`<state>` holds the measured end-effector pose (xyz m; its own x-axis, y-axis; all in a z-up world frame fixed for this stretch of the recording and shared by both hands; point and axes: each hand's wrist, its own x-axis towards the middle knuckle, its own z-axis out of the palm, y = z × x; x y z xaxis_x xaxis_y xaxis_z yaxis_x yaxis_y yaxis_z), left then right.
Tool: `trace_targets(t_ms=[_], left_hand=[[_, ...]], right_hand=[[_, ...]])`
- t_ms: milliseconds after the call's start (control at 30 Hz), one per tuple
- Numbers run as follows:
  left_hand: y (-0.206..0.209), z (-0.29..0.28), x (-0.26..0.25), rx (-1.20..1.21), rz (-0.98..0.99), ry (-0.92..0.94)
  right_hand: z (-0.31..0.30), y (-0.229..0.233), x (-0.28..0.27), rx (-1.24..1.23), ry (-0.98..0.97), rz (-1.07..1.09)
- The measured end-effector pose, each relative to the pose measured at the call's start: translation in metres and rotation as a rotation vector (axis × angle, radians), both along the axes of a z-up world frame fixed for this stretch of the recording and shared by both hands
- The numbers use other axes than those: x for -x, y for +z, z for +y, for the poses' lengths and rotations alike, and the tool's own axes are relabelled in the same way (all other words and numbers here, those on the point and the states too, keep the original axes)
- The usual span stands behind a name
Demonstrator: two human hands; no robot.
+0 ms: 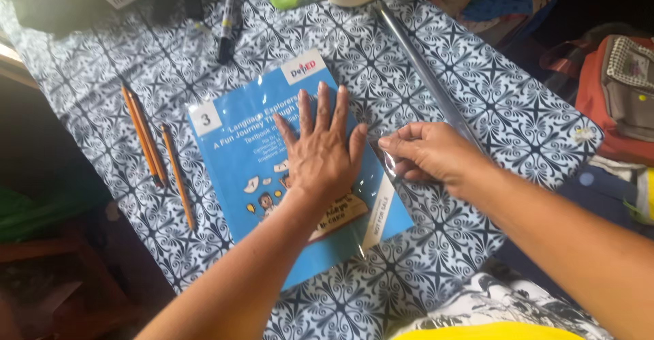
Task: The person covers a blue textbook with a clear plastic sheet. They smooth the plastic over the cover, use yellow scissors to trim the excess plastic along the edges, and then fold the trimmed edges over the book's corners to secure the cover.
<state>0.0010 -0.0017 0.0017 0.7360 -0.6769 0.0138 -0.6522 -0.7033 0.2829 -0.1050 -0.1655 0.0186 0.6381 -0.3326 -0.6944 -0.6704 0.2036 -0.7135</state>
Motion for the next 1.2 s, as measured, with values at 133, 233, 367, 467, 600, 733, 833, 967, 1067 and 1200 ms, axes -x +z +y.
trace_targets(t_ms=[133,233,367,467,600,733,833,967,1067,1200], left_hand=[[-0.001,0.001,-0.002,-0.05,0.014,-0.016],[0.003,-0.003,-0.007,-0.145,0.103,-0.025],[0.016,-0.003,-0.013,-0.232,0.235,-0.054],[0.019,-0.005,-0.014,-0.248,0.263,-0.066],[0.019,-0.004,-0.013,-0.244,0.264,-0.069],[0.018,-0.005,-0.013,-0.246,0.251,-0.068],[0.018,-0.004,-0.011,-0.238,0.235,-0.064],[0.02,-0.005,-0.009,-0.243,0.209,-0.06],[0.024,-0.006,-0.009,-0.266,0.214,-0.06],[0.03,-0.01,-0.005,-0.334,0.197,-0.024]], right_hand=[[-0.003,-0.001,0.012,-0.119,0.061,0.023],[-0.003,-0.002,0.015,-0.115,0.094,-0.003],[0.002,0.002,0.013,-0.054,0.121,0.011],[0.009,0.004,0.015,-0.019,0.119,-0.029],[0.014,0.006,0.015,0.053,0.094,-0.032],[0.016,0.002,0.016,0.06,0.071,-0.075],[0.017,-0.001,0.014,0.065,0.072,-0.071],[0.019,-0.004,0.013,0.076,0.07,-0.073],[0.018,-0.005,0.012,0.101,0.098,-0.067],[0.016,-0.001,0.015,-0.001,0.097,-0.038]])
